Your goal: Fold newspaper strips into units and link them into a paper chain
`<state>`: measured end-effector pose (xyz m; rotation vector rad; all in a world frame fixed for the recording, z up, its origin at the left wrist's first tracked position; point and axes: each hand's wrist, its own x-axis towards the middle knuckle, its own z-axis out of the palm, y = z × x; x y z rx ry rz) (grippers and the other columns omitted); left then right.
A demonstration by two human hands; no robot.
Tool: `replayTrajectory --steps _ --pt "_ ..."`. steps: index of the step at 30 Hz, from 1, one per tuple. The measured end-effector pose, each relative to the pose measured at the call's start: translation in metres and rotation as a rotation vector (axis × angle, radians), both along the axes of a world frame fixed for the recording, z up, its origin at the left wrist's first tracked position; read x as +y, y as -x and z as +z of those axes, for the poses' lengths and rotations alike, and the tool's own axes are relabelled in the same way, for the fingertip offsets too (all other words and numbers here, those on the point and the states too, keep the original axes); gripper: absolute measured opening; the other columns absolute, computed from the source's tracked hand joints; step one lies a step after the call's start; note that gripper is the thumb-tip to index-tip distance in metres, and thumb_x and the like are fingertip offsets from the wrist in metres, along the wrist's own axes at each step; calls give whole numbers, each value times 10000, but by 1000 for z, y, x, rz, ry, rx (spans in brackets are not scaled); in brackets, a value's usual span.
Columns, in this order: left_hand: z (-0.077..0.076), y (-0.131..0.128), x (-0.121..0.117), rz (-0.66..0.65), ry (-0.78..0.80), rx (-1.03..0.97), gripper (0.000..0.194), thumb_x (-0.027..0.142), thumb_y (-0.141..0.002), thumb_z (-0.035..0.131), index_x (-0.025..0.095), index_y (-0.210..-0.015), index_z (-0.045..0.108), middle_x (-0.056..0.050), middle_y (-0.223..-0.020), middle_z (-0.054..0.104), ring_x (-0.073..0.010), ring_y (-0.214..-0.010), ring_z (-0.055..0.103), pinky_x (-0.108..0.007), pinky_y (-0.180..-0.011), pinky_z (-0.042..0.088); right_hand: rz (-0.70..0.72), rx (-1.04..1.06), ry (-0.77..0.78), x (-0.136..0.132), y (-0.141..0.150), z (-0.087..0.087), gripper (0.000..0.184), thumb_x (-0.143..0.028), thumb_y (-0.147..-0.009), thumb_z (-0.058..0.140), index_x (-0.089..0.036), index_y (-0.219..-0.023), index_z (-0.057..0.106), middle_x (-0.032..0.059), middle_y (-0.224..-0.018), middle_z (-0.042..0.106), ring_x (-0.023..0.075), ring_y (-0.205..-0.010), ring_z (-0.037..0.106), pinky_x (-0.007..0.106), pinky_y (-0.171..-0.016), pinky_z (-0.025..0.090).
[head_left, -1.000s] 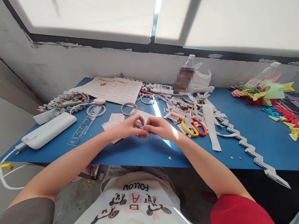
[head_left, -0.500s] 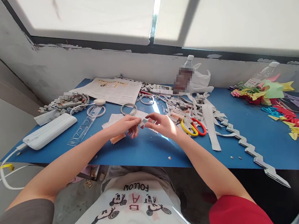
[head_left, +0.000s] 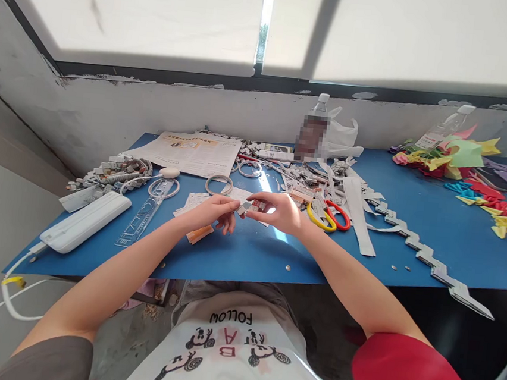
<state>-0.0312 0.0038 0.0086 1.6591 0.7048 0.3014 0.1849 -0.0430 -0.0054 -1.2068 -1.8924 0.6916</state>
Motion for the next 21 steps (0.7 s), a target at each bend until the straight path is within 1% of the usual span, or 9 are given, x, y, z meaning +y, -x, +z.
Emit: replayTrajectory --steps 2,4,6,8,10,16,21 --pt "0 1 0 -2 -28 19 414 548 -902 459 164 -761 521 -26 -593 665 -112 -473 582 -228 -466 349 28 83 123 1 0 0 497 -485 -691 755 -158 -1058 686 53 -812 679 132 -616 569 273 -573 484" --pt "-1 1 1 -6 -48 34 421 557 -900 451 158 -801 544 -28 -604 666 -120 -493 595 -229 -472 366 69 176 223 2 -1 1 460 -491 -722 729 -142 -1020 690 59 -791 684 137 -610 586 283 -569 493" --pt "-2 1 1 -7 -59 39 428 566 -895 454 156 -828 555 -32 -614 670 -127 -508 606 -229 -478 386 89 242 277 2 -2 2 390 -473 -755 703 -127 -933 701 58 -735 683 141 -603 600 293 -582 504" --pt "-3 1 2 -8 -72 39 432 577 -887 467 158 -827 553 -37 -626 675 -131 -523 619 -226 -483 400 81 272 308 1 -2 4 340 -445 -749 715 -123 -858 705 55 -705 681 139 -596 604 290 -582 503" --pt "-4 1 3 -17 -88 41 438 584 -885 468 158 -833 557 -40 -635 679 -134 -535 629 -223 -487 408 59 289 341 1 -3 6 310 -416 -730 736 -123 -824 704 51 -697 683 134 -589 607 284 -581 503" --pt "-9 2 7 -25 -101 21 446 590 -885 463 156 -867 564 -39 -666 694 -137 -542 636 -230 -492 427 -10 359 374 1 1 9 272 -380 -712 756 -129 -801 697 42 -685 684 138 -605 626 288 -609 526" --pt "-9 2 8 -7 -104 23 446 572 -887 471 141 -893 587 -54 -679 702 -138 -537 636 -233 -489 430 -85 520 299 6 7 0 298 -400 -663 784 -141 -766 680 32 -691 682 142 -611 629 312 -634 550"
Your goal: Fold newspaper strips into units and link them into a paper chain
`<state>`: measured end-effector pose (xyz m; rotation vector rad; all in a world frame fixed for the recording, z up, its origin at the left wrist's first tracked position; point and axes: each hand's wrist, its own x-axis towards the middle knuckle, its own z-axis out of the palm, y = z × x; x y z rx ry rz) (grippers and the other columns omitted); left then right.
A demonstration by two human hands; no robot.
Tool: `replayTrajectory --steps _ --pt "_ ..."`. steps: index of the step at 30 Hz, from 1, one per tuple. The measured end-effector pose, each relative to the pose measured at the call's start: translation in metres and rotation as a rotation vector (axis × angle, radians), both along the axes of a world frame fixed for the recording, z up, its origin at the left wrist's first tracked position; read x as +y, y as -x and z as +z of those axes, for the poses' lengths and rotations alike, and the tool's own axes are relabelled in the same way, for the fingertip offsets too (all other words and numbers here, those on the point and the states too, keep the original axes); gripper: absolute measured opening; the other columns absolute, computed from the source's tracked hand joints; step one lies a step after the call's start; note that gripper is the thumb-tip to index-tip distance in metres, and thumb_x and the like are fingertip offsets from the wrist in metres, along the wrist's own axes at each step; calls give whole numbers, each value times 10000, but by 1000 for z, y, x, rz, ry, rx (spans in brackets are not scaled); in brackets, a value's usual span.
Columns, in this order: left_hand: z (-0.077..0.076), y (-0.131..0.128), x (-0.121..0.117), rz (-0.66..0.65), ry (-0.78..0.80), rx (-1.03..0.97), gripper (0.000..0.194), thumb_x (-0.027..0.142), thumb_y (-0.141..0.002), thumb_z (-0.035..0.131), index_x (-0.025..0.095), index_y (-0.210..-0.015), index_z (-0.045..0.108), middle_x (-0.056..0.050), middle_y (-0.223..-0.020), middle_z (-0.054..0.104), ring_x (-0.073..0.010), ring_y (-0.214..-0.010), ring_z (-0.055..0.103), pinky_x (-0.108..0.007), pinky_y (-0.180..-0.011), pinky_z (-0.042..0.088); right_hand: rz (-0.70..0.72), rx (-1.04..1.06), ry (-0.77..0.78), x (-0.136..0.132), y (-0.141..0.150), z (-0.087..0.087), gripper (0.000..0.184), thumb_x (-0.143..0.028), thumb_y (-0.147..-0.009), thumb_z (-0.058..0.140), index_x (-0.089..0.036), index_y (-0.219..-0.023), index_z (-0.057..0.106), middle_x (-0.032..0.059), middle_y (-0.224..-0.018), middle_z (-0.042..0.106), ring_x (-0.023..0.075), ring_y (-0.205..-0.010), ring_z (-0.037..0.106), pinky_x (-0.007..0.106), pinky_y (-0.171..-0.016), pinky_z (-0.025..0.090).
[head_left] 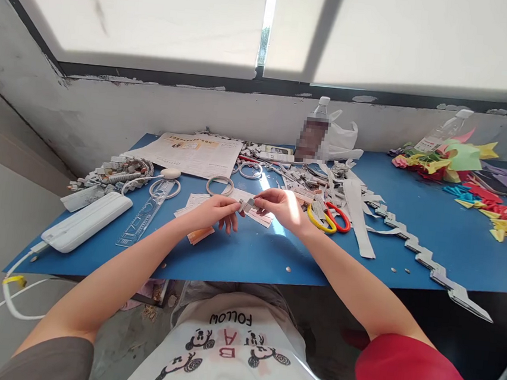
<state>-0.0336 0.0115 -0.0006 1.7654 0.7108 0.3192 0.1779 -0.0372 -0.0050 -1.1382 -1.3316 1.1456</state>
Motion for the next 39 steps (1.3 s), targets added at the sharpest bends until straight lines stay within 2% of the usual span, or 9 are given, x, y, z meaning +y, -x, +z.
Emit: replayTrajectory --steps 6,12,16,22,25,30,33,36,39 --pt "-1 0 1 10 -14 12 419 538 -893 479 136 -890 600 -59 -673 701 -139 -535 637 -230 -482 430 -1 44 -32 5 2 -12 345 -437 -654 794 -141 -791 683 30 -679 685 148 -606 641 330 -646 572" --pt "1 0 -1 11 -24 35 395 515 -908 464 148 -882 606 -48 -676 705 -132 -540 637 -225 -499 433 34 26 15 4 0 -7 342 -434 -689 780 -141 -844 697 49 -744 707 164 -668 675 325 -688 589" --pt "5 -1 -6 11 -35 58 378 502 -904 479 152 -879 621 -44 -676 703 -136 -560 643 -223 -512 433 82 -56 90 2 0 -5 308 -391 -690 785 -134 -834 699 53 -717 707 158 -648 664 295 -633 574" --pt "10 -2 -15 -108 22 117 446 545 -901 458 147 -937 656 -74 -774 732 -152 -614 662 -242 -562 462 165 -165 67 0 0 -6 244 -359 -693 768 -139 -740 672 17 -613 670 128 -570 623 258 -578 520" --pt "12 -1 -17 -130 8 159 399 534 -873 514 163 -919 657 -62 -823 739 -161 -664 670 -249 -591 478 233 -177 70 -1 1 -7 274 -379 -670 781 -144 -720 651 12 -606 673 128 -551 617 258 -562 509" --pt "17 1 -18 -105 -16 192 356 519 -840 557 179 -897 644 -38 -799 728 -166 -666 665 -253 -597 485 310 -165 112 -2 4 -4 342 -447 -663 779 -144 -756 651 18 -643 683 132 -571 631 269 -586 529" --pt "19 1 -19 -92 -30 198 354 518 -844 537 183 -891 639 -36 -752 717 -183 -680 673 -257 -591 483 302 -164 129 -2 6 -1 334 -444 -673 771 -143 -765 661 22 -667 686 129 -584 632 264 -588 527" --pt "22 0 -22 -75 -58 206 351 522 -834 543 184 -868 632 -37 -739 707 -188 -672 666 -259 -590 481 274 -158 94 -1 7 -2 282 -396 -686 763 -142 -707 642 15 -632 668 123 -574 612 254 -574 510" --pt "24 -1 -25 -56 -84 200 355 523 -826 555 192 -924 640 -32 -798 707 -182 -692 662 -260 -622 488 280 -213 34 0 6 -6 262 -387 -704 755 -154 -709 636 2 -626 656 122 -578 598 246 -563 487"
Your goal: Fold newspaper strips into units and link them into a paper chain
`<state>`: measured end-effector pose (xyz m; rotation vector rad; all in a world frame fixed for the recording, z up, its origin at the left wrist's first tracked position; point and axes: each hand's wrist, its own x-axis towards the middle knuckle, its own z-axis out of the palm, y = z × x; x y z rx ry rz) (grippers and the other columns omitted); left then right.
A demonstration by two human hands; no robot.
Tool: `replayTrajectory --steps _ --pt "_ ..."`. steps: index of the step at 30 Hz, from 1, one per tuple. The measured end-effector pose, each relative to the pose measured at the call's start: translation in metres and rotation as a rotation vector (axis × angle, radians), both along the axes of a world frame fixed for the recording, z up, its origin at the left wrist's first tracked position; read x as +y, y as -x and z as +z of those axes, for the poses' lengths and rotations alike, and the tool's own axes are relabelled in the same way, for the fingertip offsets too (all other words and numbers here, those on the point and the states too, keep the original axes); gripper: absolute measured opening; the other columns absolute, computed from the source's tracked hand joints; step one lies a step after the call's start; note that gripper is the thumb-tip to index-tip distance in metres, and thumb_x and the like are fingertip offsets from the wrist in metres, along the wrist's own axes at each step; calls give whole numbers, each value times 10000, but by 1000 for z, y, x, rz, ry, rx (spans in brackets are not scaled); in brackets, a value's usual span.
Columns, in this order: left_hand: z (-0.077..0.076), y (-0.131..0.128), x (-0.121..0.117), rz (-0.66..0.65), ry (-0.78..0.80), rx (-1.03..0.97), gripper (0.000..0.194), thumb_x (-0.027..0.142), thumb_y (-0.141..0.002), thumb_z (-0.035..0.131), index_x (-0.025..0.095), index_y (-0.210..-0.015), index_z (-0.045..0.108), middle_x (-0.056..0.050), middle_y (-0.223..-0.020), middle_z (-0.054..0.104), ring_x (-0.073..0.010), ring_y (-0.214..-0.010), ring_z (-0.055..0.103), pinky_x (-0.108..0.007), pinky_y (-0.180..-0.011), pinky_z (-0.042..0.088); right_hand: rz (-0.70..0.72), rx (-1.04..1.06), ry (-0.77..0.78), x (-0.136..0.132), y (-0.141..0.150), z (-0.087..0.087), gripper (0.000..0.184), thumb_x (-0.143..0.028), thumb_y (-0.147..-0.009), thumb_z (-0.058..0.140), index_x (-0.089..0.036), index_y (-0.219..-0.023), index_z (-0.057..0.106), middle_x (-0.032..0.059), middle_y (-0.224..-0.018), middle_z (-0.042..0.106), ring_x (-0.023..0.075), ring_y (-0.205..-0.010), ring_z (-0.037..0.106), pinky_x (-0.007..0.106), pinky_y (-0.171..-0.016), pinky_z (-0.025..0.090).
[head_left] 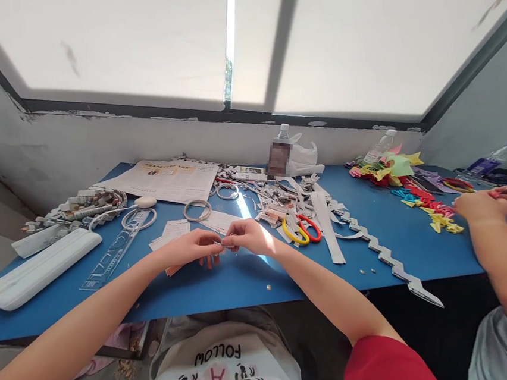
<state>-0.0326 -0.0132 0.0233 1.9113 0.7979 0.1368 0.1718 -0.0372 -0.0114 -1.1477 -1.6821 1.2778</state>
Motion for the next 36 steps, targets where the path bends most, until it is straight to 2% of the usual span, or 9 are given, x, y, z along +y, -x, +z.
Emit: replayTrajectory --steps 4,12,22,27,33,36 --pt "-1 0 1 1 -2 -21 370 529 -830 551 194 -955 649 -35 -828 706 -188 -703 662 -275 -652 498 -16 -34 -29 -1 0 -2 277 -419 -726 738 -159 -725 641 4 -636 651 128 -595 599 247 -559 481" --pt "-2 0 5 19 -16 -25 345 503 -832 559 183 -926 649 -40 -813 712 -177 -658 650 -258 -599 477 -131 15 54 0 4 7 323 -442 -693 761 -138 -733 659 21 -616 658 121 -557 603 249 -557 505" --pt "0 -1 2 23 -29 9 324 495 -813 571 191 -873 664 -25 -729 699 -191 -672 660 -260 -596 471 -33 -79 -24 8 -1 -16 324 -477 -784 667 -157 -742 632 -5 -586 621 104 -531 561 221 -522 455" --pt "0 -1 4 6 -14 12 343 503 -815 560 185 -868 675 -29 -733 694 -179 -659 646 -253 -587 470 -11 -56 26 6 4 -12 338 -482 -754 696 -153 -754 620 5 -638 636 108 -538 576 229 -525 472" --pt "2 -1 2 11 -12 16 345 502 -807 572 190 -889 696 -31 -750 697 -182 -670 646 -254 -597 467 -11 -68 -89 -1 6 -7 320 -473 -770 677 -169 -710 598 -15 -595 600 108 -546 546 230 -525 448" --pt "4 -1 1 18 -34 42 365 512 -796 582 192 -904 720 -37 -769 703 -190 -697 644 -254 -605 468 23 -61 -63 0 5 -7 298 -455 -764 683 -166 -725 621 -11 -609 611 115 -566 559 239 -549 464"
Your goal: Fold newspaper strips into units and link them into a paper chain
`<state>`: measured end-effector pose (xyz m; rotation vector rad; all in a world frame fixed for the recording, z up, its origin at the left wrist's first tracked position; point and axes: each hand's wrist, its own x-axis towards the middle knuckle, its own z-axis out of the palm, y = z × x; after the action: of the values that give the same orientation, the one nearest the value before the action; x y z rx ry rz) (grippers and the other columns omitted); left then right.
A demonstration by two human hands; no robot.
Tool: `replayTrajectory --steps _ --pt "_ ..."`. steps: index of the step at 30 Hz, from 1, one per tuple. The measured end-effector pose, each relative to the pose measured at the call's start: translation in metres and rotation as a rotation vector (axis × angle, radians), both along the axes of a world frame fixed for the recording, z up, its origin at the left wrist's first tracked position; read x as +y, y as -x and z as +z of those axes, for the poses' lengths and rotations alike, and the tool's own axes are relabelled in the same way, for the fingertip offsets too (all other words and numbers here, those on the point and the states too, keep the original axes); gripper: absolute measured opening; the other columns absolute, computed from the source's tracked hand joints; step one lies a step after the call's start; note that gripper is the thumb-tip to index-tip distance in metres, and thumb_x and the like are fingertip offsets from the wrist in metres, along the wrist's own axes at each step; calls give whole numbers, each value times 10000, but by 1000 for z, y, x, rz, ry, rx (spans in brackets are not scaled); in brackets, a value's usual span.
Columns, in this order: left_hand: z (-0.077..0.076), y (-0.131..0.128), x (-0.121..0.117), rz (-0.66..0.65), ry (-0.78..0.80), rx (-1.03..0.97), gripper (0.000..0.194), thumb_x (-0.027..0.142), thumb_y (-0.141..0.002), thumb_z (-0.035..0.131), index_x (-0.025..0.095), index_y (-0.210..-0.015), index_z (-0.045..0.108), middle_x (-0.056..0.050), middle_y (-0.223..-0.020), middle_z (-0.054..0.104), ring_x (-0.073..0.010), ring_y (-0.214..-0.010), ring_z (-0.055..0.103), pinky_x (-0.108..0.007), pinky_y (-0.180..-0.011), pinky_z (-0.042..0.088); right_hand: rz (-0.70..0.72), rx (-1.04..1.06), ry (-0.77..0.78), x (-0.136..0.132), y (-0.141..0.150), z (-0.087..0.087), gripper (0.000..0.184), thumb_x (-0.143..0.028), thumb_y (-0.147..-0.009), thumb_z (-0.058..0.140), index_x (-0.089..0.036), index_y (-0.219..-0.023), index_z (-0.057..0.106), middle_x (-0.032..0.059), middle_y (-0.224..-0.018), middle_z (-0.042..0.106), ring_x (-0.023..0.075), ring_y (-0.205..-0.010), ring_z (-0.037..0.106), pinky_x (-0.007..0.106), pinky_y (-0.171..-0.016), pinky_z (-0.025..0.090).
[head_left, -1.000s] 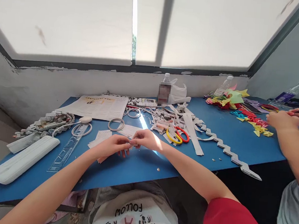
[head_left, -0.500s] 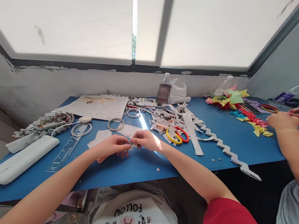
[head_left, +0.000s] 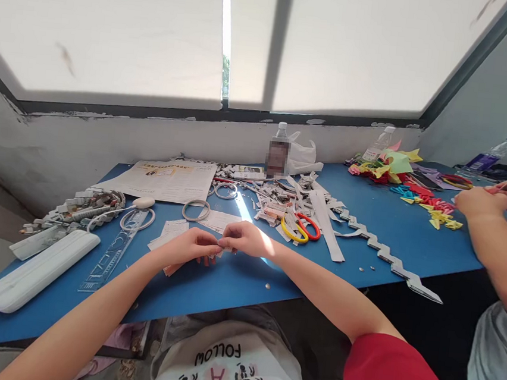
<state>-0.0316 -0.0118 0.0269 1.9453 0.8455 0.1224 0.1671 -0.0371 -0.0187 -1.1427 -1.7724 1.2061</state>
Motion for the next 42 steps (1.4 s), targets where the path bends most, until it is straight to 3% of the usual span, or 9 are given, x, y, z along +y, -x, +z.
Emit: replayTrajectory --steps 7,12,15,18,22,26,31,35,42 --pt "-5 6 6 -29 -83 63 435 588 -797 565 189 -687 696 -25 -614 648 -165 -578 586 -243 -528 405 24 -84 -15 -1 1 6 227 -389 -776 671 -164 -764 697 -5 -628 624 121 -598 549 241 -573 441" --pt "-15 13 16 -13 -150 175 490 653 -810 495 212 -756 703 2 -461 552 -154 -406 492 -260 -433 323 -88 -83 -102 -3 -2 12 228 -383 -803 642 -172 -859 707 45 -848 711 168 -759 635 281 -694 493" --pt "-14 15 23 28 -357 99 460 624 -803 526 210 -769 725 -49 -748 704 -208 -686 617 -254 -564 403 -244 -140 -178 1 -11 11 271 -422 -841 587 -184 -909 699 68 -961 719 214 -889 651 326 -774 499" --pt "-12 17 29 117 -487 145 451 594 -823 509 200 -844 728 -75 -925 723 -247 -831 621 -277 -639 417 -307 -234 -209 5 -20 8 276 -400 -865 551 -173 -939 689 94 -999 712 240 -919 653 350 -789 502" --pt "-14 20 36 161 -532 174 431 535 -854 483 189 -979 707 -93 -1061 700 -263 -928 614 -304 -707 440 -339 -415 -218 5 -25 4 304 -360 -846 571 -159 -1049 674 127 -1107 684 293 -1024 630 382 -850 491" --pt "-20 19 41 164 -551 135 396 474 -873 458 202 -1050 686 -84 -1162 662 -256 -1000 615 -317 -781 481 -326 -579 -182 4 -25 1 502 -398 -860 556 -148 -1294 556 154 -1299 596 331 -1157 575 384 -907 474" --pt "-29 20 49 185 -562 135 388 386 -870 477 220 -1177 647 -55 -1308 613 -261 -1214 542 -349 -1020 419 -263 -733 -154 6 -23 2 523 -414 -886 533 -157 -1342 518 141 -1278 620 326 -1143 593 343 -866 489" --pt "-32 21 54 180 -575 191 386 326 -867 476 214 -1195 646 -51 -1333 603 -267 -1240 532 -358 -1037 409 -274 -756 -144 7 -22 4 447 -351 -878 551 -157 -1280 574 128 -1220 655 307 -1079 628 343 -850 495" --pt "-28 22 53 215 -627 234 348 285 -881 449 193 -1125 680 -79 -1226 655 -259 -1076 620 -330 -886 484 -368 -536 -180 10 -23 -5 501 -249 -745 670 -142 -1229 598 130 -1252 619 286 -1102 607 350 -871 508"
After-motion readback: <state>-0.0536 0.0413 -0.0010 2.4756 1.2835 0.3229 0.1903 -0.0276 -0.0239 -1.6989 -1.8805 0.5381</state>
